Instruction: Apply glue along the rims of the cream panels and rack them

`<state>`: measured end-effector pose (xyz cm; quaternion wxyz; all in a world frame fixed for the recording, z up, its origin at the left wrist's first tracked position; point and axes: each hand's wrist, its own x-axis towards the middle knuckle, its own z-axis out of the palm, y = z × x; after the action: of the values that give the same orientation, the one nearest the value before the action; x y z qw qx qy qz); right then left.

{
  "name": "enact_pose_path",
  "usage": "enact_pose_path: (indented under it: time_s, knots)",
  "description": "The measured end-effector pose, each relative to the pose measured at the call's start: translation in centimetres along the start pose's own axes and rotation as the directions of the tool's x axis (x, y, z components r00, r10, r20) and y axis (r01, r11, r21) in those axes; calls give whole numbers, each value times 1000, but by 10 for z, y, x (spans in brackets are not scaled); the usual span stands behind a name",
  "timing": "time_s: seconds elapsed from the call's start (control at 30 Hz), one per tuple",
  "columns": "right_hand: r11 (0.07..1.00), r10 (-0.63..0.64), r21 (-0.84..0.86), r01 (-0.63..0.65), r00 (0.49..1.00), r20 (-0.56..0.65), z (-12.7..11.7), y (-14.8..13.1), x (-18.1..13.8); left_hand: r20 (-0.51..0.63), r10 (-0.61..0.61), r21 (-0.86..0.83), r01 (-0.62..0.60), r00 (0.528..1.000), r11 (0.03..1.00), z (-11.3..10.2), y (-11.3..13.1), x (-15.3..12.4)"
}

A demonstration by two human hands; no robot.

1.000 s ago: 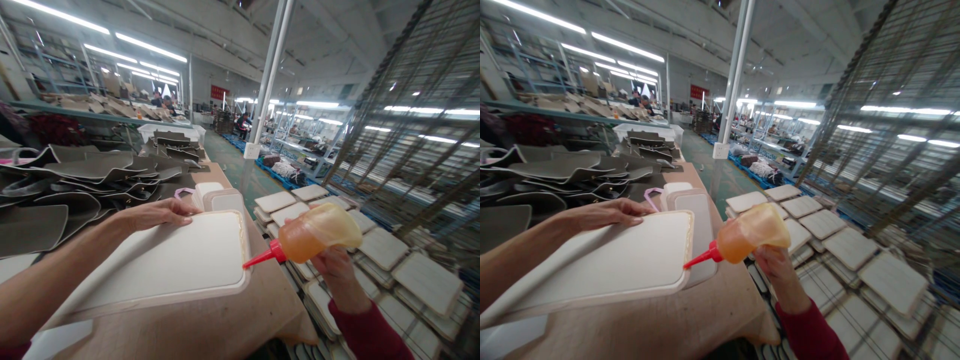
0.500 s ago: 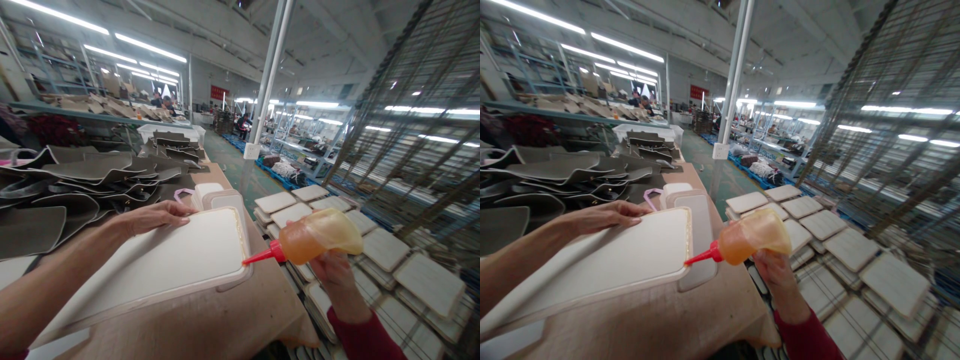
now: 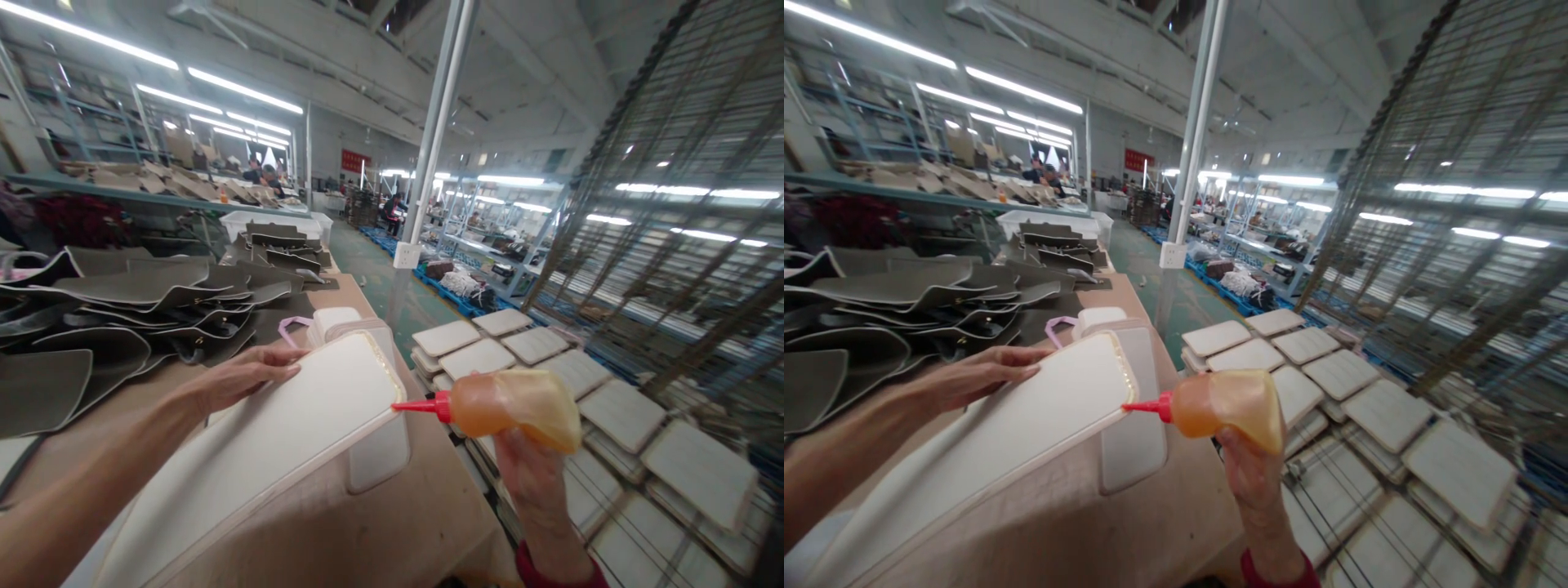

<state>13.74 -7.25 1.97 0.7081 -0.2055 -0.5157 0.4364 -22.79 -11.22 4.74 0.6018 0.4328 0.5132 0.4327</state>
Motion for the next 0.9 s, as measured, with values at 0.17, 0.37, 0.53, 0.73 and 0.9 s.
enact_pose_path:
  time_s: [0.17,0.37,0.53,0.73,0.9]
  knots:
    - [999,-23,31,24,998,-51,10,4,-6,-20,32,-63,-34,999,997,0,-16,5]
    - [998,-60,-43,53,981,-182,9,11,-12,-87,46,-131,-58,995,990,6,-26,5]
    - [998,-58,-40,51,978,-202,9,15,-13,-106,38,-184,-57,994,981,12,-30,3]
    - [995,-83,-73,72,985,-154,7,21,-13,-207,8,-191,-49,978,980,19,-33,3]
    - [994,-90,-73,83,992,-87,9,15,-12,-215,3,-195,-46,977,980,23,-33,2]
